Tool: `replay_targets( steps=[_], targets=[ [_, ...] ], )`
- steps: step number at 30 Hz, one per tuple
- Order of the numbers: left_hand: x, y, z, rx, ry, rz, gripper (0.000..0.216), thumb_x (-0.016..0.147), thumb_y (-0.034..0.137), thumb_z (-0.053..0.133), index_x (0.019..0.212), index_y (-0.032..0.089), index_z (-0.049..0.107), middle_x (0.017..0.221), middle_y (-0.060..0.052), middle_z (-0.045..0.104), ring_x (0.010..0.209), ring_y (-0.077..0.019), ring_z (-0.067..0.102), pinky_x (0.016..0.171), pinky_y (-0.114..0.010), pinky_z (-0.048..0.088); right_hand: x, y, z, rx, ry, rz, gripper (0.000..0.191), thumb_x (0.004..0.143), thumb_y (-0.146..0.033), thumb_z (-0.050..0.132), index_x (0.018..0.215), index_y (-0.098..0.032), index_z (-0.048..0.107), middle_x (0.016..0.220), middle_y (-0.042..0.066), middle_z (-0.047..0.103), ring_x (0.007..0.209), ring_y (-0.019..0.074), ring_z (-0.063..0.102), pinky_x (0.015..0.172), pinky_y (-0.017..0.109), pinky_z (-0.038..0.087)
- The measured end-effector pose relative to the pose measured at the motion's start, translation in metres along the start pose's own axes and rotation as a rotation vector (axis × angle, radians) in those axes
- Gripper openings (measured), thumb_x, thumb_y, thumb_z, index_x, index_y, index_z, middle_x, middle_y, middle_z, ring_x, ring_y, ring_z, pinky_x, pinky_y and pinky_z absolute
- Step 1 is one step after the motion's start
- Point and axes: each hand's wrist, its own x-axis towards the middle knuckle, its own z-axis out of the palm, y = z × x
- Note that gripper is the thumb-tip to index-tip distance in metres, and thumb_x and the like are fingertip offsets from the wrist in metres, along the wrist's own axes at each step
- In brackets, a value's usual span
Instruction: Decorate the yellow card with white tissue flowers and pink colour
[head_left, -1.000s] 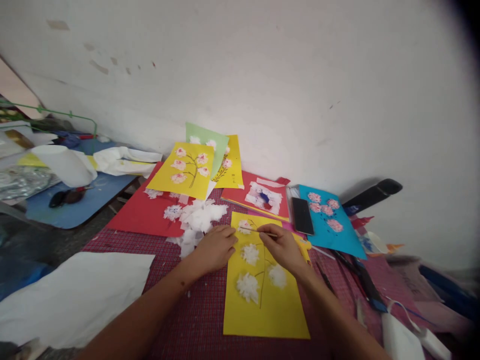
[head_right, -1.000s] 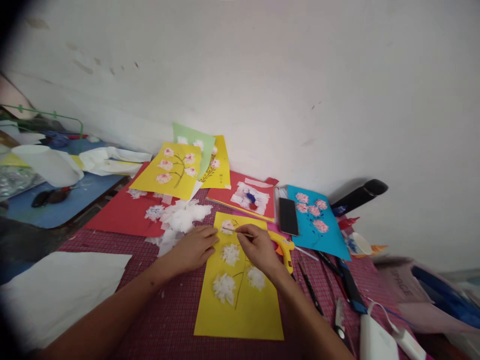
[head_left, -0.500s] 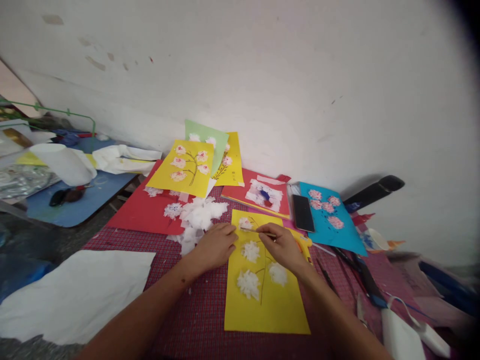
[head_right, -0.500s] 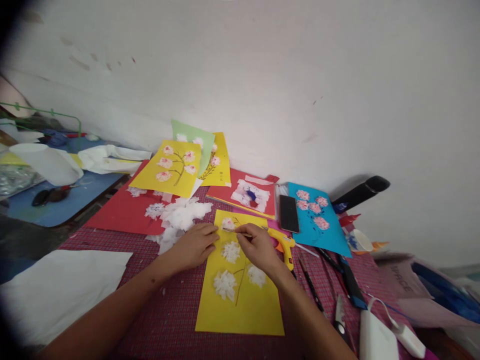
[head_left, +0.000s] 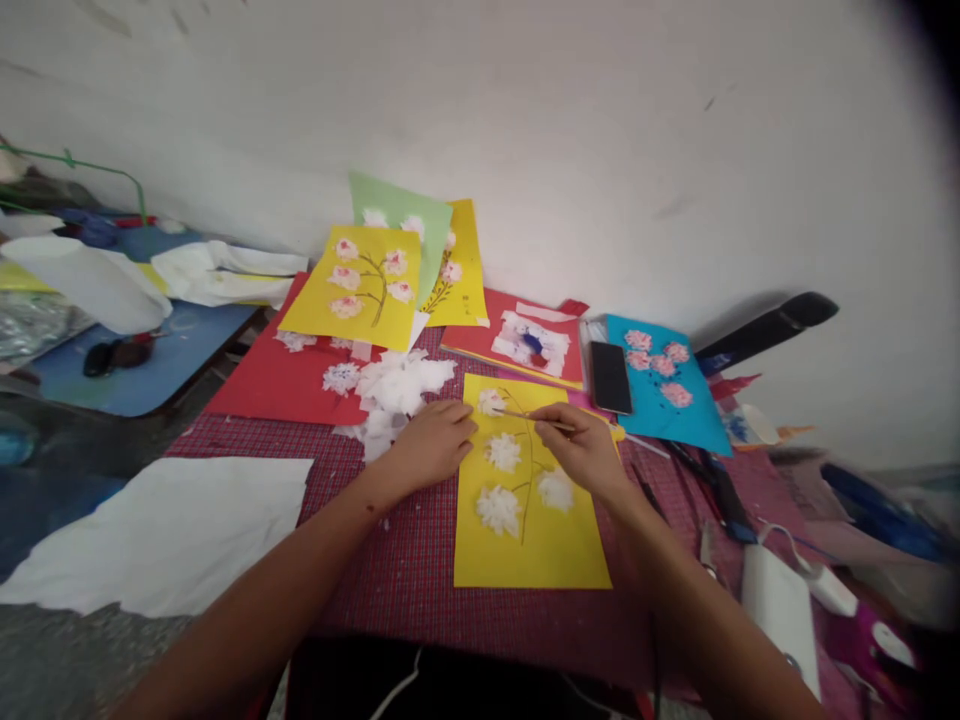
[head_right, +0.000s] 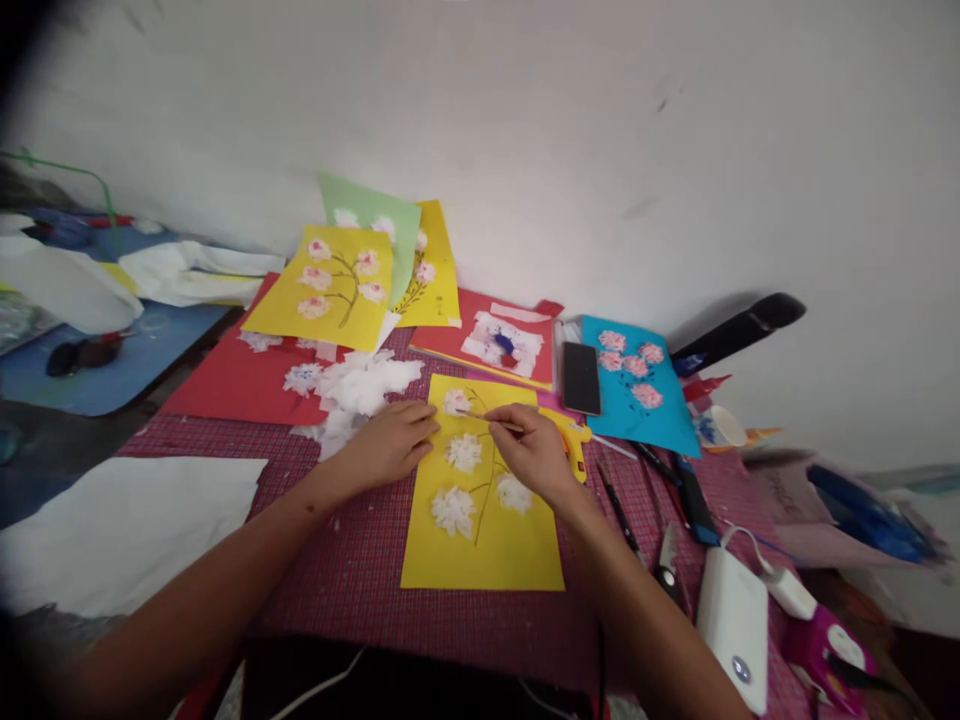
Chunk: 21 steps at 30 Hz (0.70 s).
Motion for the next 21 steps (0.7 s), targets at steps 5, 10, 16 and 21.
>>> replay_targets(
  steps=[5,10,16,21],
  targets=[
    [0.0,0.001,-0.002,0.028,-0.015,0.005,0.017,0.097,0.021,0.053,0.105,0.018,0.067,0.123,-0.01,0.063,0.119,-0.0265,0.056,0.107,-0.044,0.043,0.0,0.001,0.004,-0.014,-0.008,-0.011,0.019,0.086,-0.035,0.063,0.093,-0.022,0.075,0.087,0.005,0.075,0.076,0.0203,0.07,0.067,0.03,0.054],
    [0.001,0.0,0.0,0.041,-0.018,-0.003,0.017,0.098,0.021,0.052,0.105,0.017,0.067,0.122,-0.011,0.063,0.12,-0.0266,0.056,0.107,-0.044,0.043,-0.003,0.001,0.0,0.027,0.003,0.016,0.019,0.085,-0.037,0.065,0.091,-0.022,0.076,0.087,0.006,0.075,0.074,0.0205,0.07,0.064,0.03,0.054],
    [0.001,-0.001,0.001,0.015,-0.025,-0.008,0.017,0.096,0.02,0.052,0.104,0.018,0.067,0.121,-0.01,0.063,0.119,-0.0266,0.056,0.106,-0.045,0.043,0.026,0.011,-0.036,0.047,0.328,0.101,0.026,0.081,-0.037,0.068,0.097,-0.018,0.075,0.075,0.005,0.072,0.06,0.0168,0.064,0.056,0.029,0.053],
    [0.001,-0.003,0.005,0.031,-0.03,-0.011,0.018,0.096,0.021,0.052,0.106,0.016,0.068,0.121,-0.011,0.062,0.118,-0.0268,0.056,0.105,-0.044,0.042,0.065,0.025,-0.045,-0.031,0.366,0.142,0.023,0.078,-0.031,0.066,0.092,-0.015,0.075,0.066,0.003,0.068,0.053,0.0141,0.059,0.05,0.025,0.046]
  ],
)
